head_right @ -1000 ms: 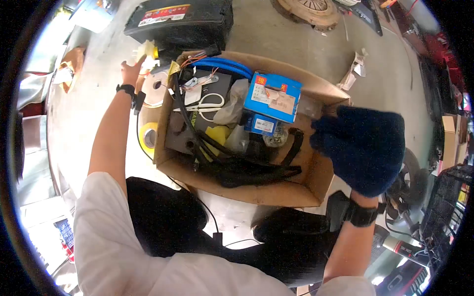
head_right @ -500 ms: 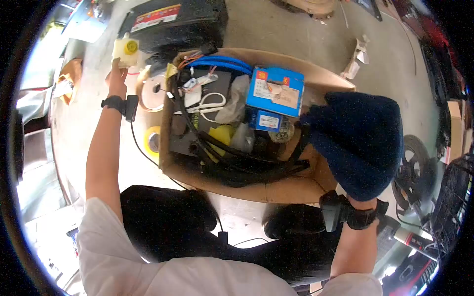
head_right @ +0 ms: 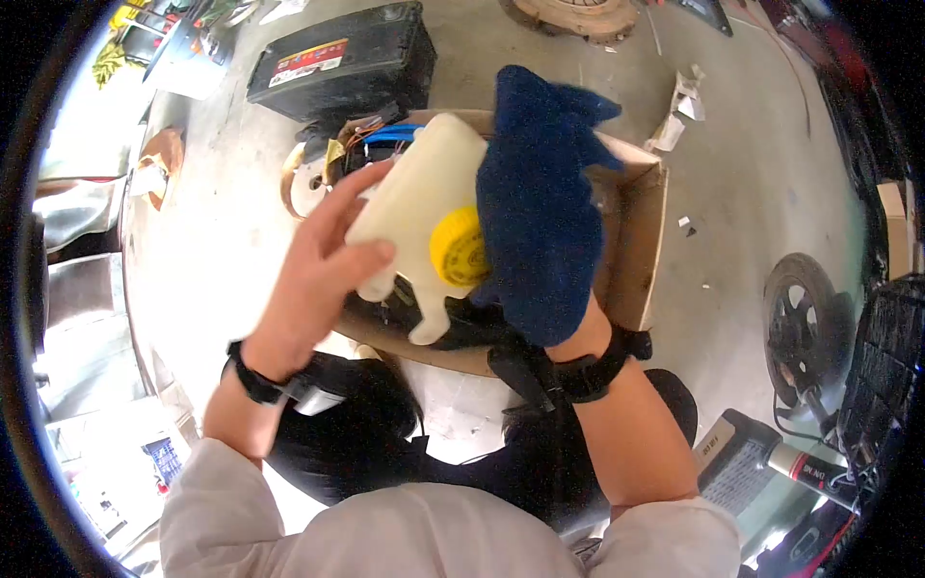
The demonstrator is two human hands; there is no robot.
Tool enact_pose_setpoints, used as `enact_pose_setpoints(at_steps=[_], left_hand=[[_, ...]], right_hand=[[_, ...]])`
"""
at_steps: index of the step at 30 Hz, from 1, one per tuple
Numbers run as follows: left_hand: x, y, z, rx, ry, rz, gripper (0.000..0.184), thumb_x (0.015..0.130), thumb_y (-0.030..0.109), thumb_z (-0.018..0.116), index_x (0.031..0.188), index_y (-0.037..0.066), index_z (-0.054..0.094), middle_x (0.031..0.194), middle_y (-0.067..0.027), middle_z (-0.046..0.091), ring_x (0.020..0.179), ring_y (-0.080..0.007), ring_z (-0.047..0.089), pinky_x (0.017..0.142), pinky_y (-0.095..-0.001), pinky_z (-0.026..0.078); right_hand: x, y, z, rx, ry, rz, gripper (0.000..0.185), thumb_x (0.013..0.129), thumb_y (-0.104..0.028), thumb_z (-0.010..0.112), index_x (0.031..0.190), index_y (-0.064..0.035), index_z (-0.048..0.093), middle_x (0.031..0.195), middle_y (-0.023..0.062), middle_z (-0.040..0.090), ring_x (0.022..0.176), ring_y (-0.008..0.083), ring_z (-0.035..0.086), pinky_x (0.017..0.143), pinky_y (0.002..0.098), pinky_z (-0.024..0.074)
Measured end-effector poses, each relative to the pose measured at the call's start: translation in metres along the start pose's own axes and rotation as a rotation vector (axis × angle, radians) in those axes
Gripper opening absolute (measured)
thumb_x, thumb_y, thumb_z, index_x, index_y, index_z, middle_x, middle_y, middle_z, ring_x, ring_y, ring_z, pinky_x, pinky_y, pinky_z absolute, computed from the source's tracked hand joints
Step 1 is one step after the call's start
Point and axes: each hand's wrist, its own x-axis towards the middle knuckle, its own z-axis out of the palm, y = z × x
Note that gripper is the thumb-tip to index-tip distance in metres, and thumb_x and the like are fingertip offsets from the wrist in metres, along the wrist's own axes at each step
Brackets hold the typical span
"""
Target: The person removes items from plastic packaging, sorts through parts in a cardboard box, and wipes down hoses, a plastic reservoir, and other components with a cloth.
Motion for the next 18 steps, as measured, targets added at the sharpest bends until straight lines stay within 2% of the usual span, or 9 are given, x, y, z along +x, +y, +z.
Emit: enact_pose_setpoints(at_steps=[2,3,6,9,10,12,13,16,18], left_hand=[[-0.003,-0.024,0.013,0.025,0.057,0.102,0.07,0.074,0.01,0.07,0.134,-0.001,0.035,0.094,-0.006,0.052,0.09,-0.013,0.055,0.075,-0.0237,0.047],[0.0,-0.03,0.012,-0.014,0.014,0.074,0.071,0.074,0.009,0.07,0.134,-0.003,0.034,0.093,-0.0054,0.052,0.089,-0.0116,0.055,0.075,-0.0233,0.047],[0.007,-0.027,0.006,0.037,0.006,-0.067,0.062,0.075,0.013,0.07,0.128,-0.006,0.043,0.086,-0.0032,0.053,0.083,-0.0097,0.056,0.072,-0.0216,0.047],[0.01,-0.026,0.01,0.02,-0.004,-0.09,0.061,0.075,0.017,0.071,0.125,-0.007,0.046,0.087,-0.0039,0.055,0.081,-0.0097,0.056,0.071,-0.0213,0.047],[0.013,-0.024,0.008,0.11,-0.006,-0.085,0.063,0.074,0.018,0.072,0.125,-0.007,0.046,0.088,-0.0047,0.056,0.081,-0.0102,0.057,0.07,-0.0216,0.047],[0.019,-0.021,0.002,0.291,-0.006,-0.072,0.067,0.072,0.021,0.073,0.126,-0.008,0.045,0.091,-0.0064,0.057,0.081,-0.0112,0.058,0.07,-0.0222,0.047],[0.022,-0.026,0.003,0.369,0.035,-0.033,0.072,0.067,0.023,0.074,0.125,-0.009,0.045,0.091,-0.0087,0.058,0.078,-0.0131,0.059,0.07,-0.0228,0.048],[0.016,-0.037,0.019,0.449,0.099,0.074,0.072,0.064,0.022,0.073,0.124,-0.008,0.046,0.087,-0.0093,0.058,0.075,-0.0139,0.058,0.071,-0.0234,0.049],[0.015,-0.036,0.016,0.472,0.07,0.01,0.071,0.064,0.021,0.072,0.124,-0.006,0.047,0.085,-0.0094,0.058,0.076,-0.0138,0.058,0.072,-0.0242,0.049]], right_hand=[[-0.001,0.008,-0.008,-0.129,-0.153,-0.058,0.039,0.082,-0.008,0.06,0.12,0.0008,0.051,0.122,0.0188,0.053,0.108,0.0326,0.054,0.093,0.0388,0.0425],[-0.002,0.013,-0.011,-0.223,-0.21,-0.126,0.038,0.082,-0.009,0.06,0.118,0.0006,0.052,0.12,0.0186,0.054,0.105,0.0314,0.055,0.091,0.0382,0.044],[-0.001,0.017,-0.017,-0.326,-0.334,-0.249,0.038,0.08,-0.009,0.062,0.116,0.0006,0.053,0.116,0.0179,0.055,0.103,0.0302,0.056,0.089,0.037,0.0447],[0.0,0.016,-0.022,-0.31,-0.396,-0.277,0.038,0.078,-0.01,0.063,0.114,0.0007,0.054,0.112,0.0172,0.057,0.1,0.029,0.057,0.088,0.0357,0.0455],[-0.001,0.016,-0.023,-0.293,-0.412,-0.262,0.038,0.078,-0.01,0.064,0.113,0.0007,0.054,0.111,0.017,0.057,0.099,0.0286,0.057,0.087,0.0353,0.0457],[-0.003,0.019,-0.021,-0.234,-0.431,-0.206,0.038,0.077,-0.01,0.065,0.112,0.0007,0.055,0.109,0.0166,0.058,0.098,0.0278,0.058,0.086,0.0344,0.0462],[-0.005,0.022,-0.018,-0.181,-0.437,-0.151,0.038,0.076,-0.01,0.065,0.111,0.0007,0.055,0.107,0.0163,0.058,0.097,0.0274,0.058,0.085,0.034,0.0464],[-0.02,0.029,-0.007,0.092,-0.417,0.125,0.038,0.074,-0.011,0.066,0.109,0.0007,0.056,0.104,0.0156,0.06,0.094,0.0262,0.058,0.084,0.0328,0.0472],[-0.03,0.033,-0.006,0.318,-0.363,0.296,0.041,0.068,-0.008,0.068,0.106,0.002,0.056,0.1,0.0144,0.06,0.097,0.0275,0.056,0.087,0.0319,0.0447]])
